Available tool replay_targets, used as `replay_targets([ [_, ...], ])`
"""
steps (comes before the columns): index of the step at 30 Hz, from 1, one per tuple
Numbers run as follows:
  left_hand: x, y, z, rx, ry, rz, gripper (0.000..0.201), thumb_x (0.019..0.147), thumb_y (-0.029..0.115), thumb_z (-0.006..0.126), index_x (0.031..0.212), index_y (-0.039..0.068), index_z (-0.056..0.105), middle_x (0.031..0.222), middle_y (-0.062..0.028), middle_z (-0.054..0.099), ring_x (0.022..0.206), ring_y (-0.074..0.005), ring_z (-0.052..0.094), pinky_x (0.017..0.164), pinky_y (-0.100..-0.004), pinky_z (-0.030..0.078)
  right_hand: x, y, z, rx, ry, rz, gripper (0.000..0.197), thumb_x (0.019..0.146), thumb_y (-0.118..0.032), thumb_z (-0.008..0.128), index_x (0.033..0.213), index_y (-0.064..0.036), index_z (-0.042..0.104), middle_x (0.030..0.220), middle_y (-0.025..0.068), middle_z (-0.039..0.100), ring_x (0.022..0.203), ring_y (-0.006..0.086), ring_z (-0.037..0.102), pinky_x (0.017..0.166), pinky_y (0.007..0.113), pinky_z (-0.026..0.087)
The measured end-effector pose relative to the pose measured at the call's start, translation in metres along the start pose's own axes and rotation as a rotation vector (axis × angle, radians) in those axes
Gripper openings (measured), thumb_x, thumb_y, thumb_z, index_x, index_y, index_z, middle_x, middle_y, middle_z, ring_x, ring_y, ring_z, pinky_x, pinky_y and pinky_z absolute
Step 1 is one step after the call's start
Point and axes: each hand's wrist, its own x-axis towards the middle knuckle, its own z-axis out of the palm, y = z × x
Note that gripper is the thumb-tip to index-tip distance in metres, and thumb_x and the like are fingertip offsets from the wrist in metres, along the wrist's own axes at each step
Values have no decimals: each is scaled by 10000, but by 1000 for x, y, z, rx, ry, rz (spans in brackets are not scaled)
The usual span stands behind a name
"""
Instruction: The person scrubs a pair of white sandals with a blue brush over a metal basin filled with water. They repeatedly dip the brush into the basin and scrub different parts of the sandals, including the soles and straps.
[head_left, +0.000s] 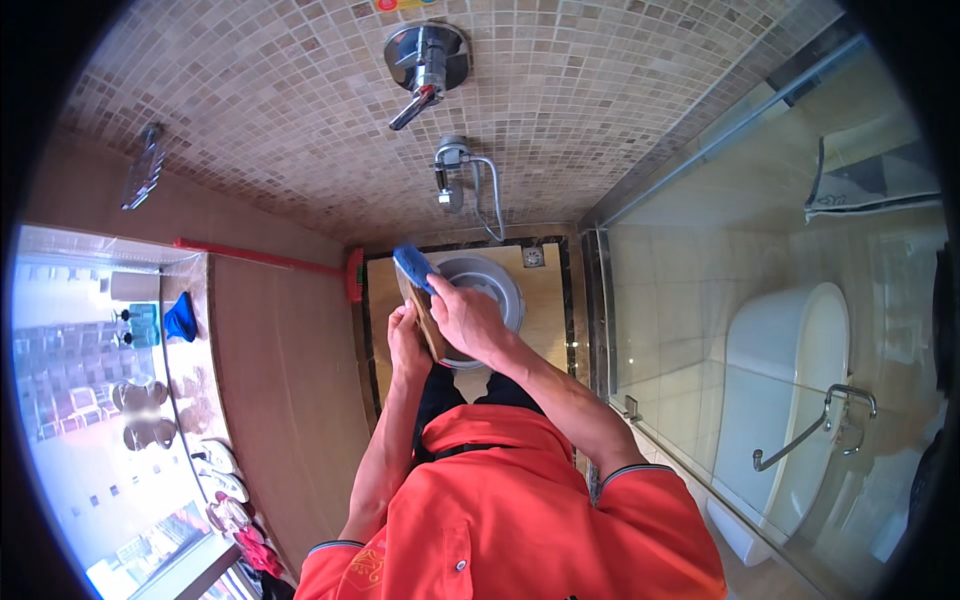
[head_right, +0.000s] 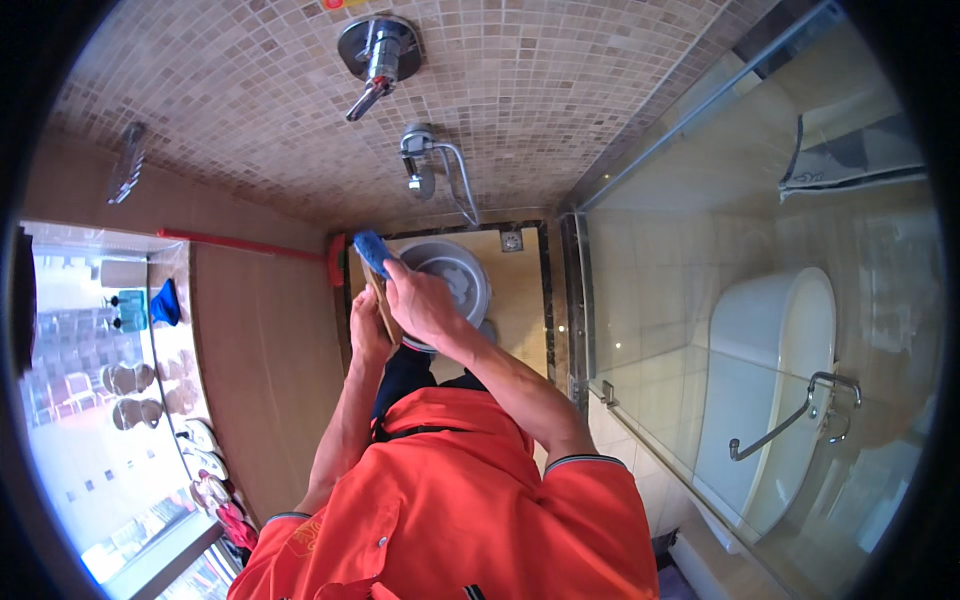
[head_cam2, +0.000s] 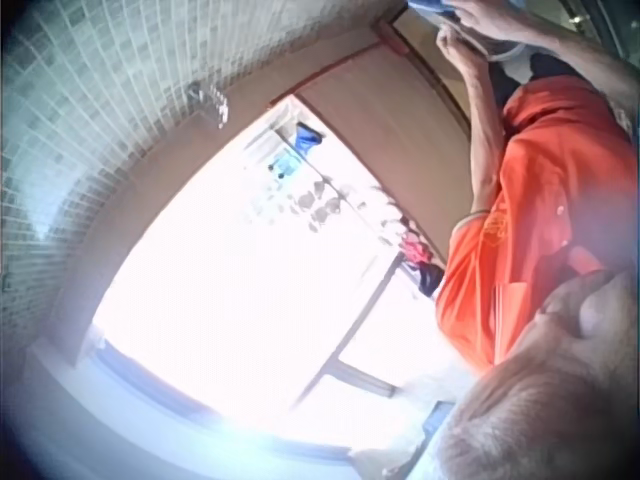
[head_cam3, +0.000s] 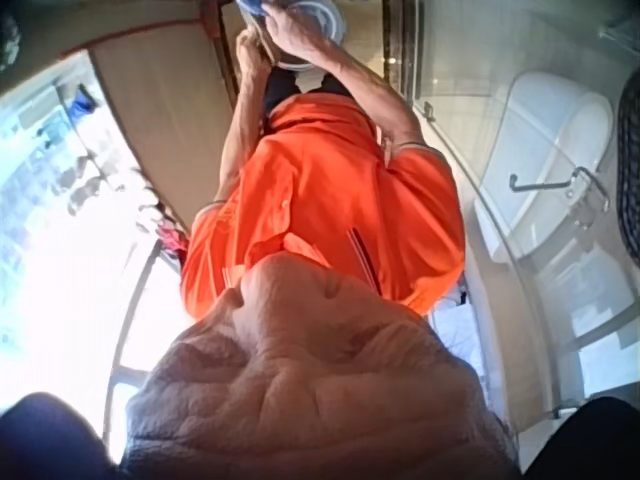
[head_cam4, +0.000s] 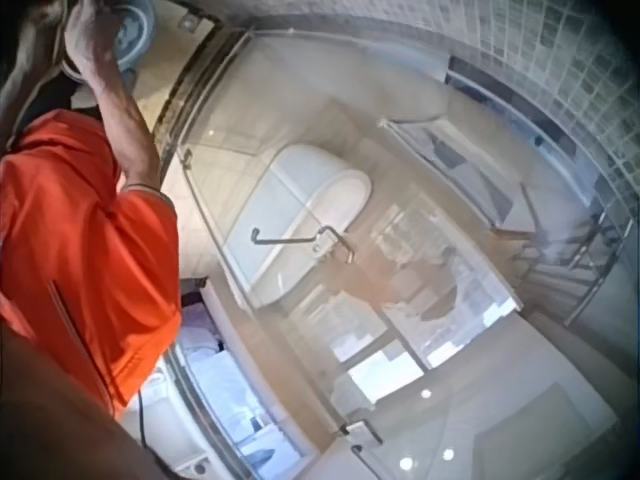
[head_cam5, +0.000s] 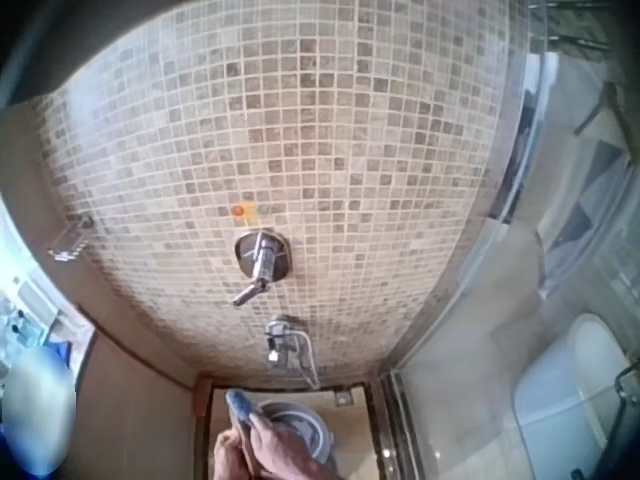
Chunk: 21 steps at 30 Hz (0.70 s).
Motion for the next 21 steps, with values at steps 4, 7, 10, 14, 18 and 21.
replay_targets([
  [4, 25, -1, -34, 40, 14, 37, 278, 1035, 202, 473, 1191, 37, 633, 1046, -115, 728, 953, -254, 722, 870, -402, 601, -36, -7, 6, 43, -75, -34, 357, 974, -168, 587, 1298, -23, 622, 818, 255, 716, 734, 440, 707, 665, 539, 571],
  [7, 31, 4, -49, 127, 2, 42, 307, 1043, 222, 474, 1215, 23, 632, 1077, -125, 727, 990, -265, 720, 908, -424, 595, -50, -11, -2, 46, -174, -20, 378, 971, -166, 590, 1317, -14, 600, 825, 257, 716, 733, 438, 707, 652, 548, 572],
  [10, 20, 15, -28, -54, 25, -98, 374, 1065, 321, 532, 1303, 39, 587, 1159, -144, 710, 1034, -277, 711, 908, -442, 597, -71, -8, -13, 96, -161, -50, 391, 968, -159, 608, 1339, -36, 594, 823, 251, 712, 715, 432, 702, 630, 537, 571],
  [14, 3, 36, 13, -209, 125, -64, 542, 1040, 517, 539, 1338, 68, 596, 1175, -112, 711, 1023, -289, 702, 876, -447, 594, -102, -7, -16, 81, -125, -72, 416, 968, -166, 628, 1372, -74, 588, 793, 223, 690, 675, 422, 688, 595, 516, 567],
  [18, 24, 29, -22, -319, -51, -207, 464, 1016, 507, 488, 1223, 124, 647, 1047, -79, 716, 857, -280, 678, 650, -443, 569, -93, -14, 1, -1, -83, -155, 455, 974, -154, 642, 1422, -118, 574, 793, 172, 655, 634, 388, 668, 559, 484, 558],
  [21, 12, 27, 8, -375, 19, -280, 476, 994, 477, 416, 1209, 121, 647, 1031, -120, 695, 869, -317, 668, 677, -453, 561, -83, -2, 12, -57, -3, -213, 481, 964, -138, 660, 1437, -136, 572, 769, 141, 615, 600, 362, 650, 523, 471, 546],
])
